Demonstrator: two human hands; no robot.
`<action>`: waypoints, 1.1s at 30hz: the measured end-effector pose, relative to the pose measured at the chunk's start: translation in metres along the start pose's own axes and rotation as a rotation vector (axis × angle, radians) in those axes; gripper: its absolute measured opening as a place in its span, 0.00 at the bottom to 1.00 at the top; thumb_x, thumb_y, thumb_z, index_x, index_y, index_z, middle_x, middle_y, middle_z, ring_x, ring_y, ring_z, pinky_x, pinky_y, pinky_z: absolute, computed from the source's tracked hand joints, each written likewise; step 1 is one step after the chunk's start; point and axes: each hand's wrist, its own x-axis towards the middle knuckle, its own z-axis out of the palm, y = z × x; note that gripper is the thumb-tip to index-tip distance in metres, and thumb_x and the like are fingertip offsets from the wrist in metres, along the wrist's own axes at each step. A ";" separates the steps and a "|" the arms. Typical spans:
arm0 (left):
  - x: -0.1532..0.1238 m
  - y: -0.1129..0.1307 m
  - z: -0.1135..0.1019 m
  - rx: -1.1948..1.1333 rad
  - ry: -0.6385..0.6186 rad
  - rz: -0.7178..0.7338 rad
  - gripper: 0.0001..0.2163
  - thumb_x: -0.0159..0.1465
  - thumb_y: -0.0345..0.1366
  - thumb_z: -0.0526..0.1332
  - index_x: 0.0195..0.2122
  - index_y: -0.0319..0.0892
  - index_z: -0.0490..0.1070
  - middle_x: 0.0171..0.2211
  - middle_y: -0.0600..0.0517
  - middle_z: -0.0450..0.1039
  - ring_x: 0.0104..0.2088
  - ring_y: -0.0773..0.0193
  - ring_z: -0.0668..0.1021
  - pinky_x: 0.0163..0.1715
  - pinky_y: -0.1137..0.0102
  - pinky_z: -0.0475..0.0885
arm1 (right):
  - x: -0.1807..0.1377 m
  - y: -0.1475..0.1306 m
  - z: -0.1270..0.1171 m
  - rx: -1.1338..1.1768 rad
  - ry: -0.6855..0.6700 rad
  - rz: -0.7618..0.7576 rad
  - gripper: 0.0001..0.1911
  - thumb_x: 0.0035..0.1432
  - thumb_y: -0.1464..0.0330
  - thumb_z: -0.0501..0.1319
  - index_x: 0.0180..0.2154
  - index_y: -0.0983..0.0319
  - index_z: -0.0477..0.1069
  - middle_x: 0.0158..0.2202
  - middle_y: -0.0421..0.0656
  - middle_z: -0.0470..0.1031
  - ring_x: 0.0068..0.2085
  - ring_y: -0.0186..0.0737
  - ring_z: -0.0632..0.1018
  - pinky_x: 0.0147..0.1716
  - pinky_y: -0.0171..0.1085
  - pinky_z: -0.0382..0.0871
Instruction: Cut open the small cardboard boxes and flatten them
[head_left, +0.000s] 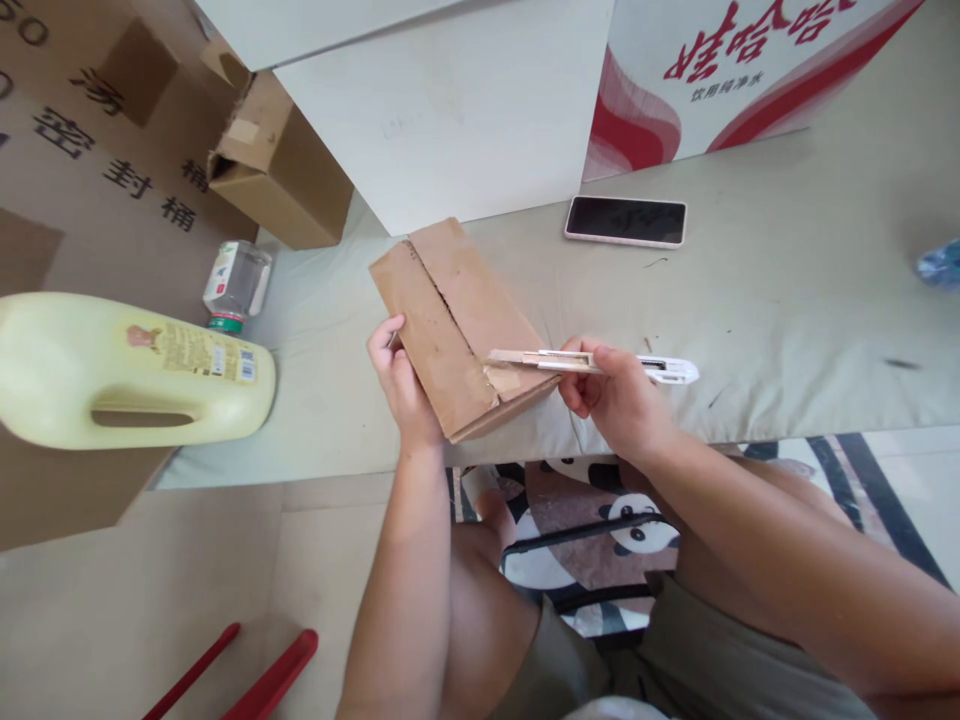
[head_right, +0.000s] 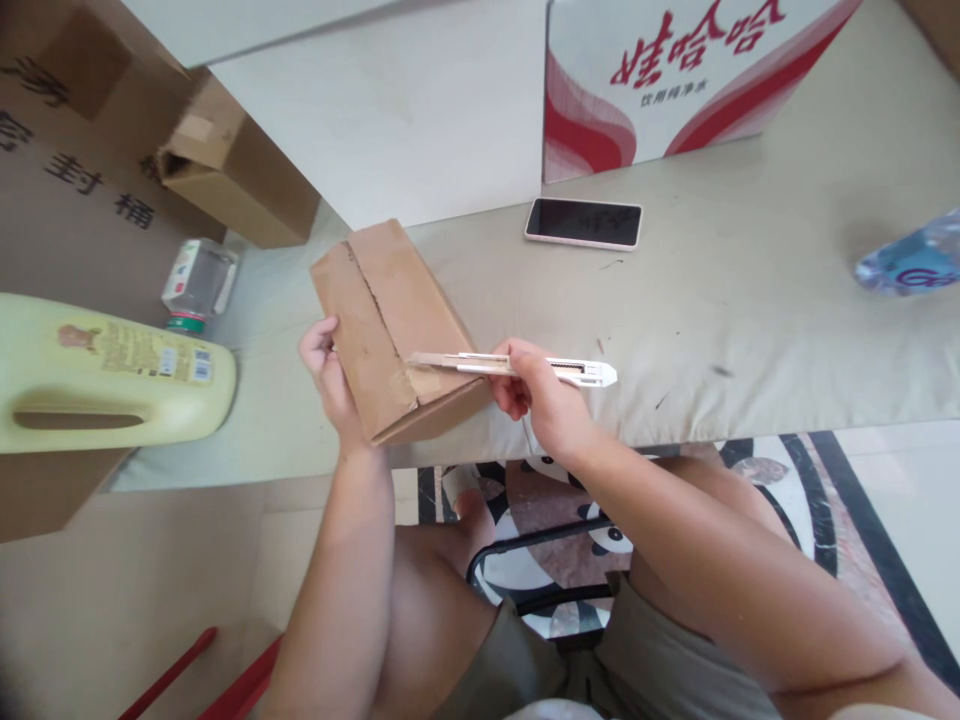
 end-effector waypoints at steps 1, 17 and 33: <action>0.000 0.000 0.000 0.003 -0.002 0.002 0.17 0.64 0.51 0.55 0.46 0.45 0.67 0.46 0.48 0.70 0.46 0.60 0.74 0.50 0.65 0.69 | 0.000 0.000 0.000 0.000 0.000 0.002 0.16 0.55 0.54 0.54 0.25 0.59 0.65 0.16 0.36 0.62 0.18 0.32 0.61 0.20 0.36 0.50; 0.003 -0.010 -0.007 -0.129 -0.067 0.067 0.24 0.54 0.55 0.66 0.46 0.46 0.69 0.46 0.49 0.69 0.49 0.59 0.73 0.50 0.66 0.68 | 0.000 0.000 -0.002 -0.009 0.000 -0.072 0.11 0.55 0.58 0.55 0.31 0.59 0.66 0.16 0.34 0.64 0.18 0.31 0.62 0.19 0.34 0.50; 0.027 -0.001 -0.033 -0.282 0.143 -0.170 0.11 0.45 0.35 0.59 0.30 0.45 0.59 0.36 0.53 0.67 0.41 0.63 0.72 0.42 0.71 0.66 | 0.010 0.007 -0.022 -0.915 0.114 -0.343 0.14 0.61 0.63 0.58 0.49 0.56 0.68 0.37 0.44 0.76 0.33 0.42 0.76 0.31 0.40 0.68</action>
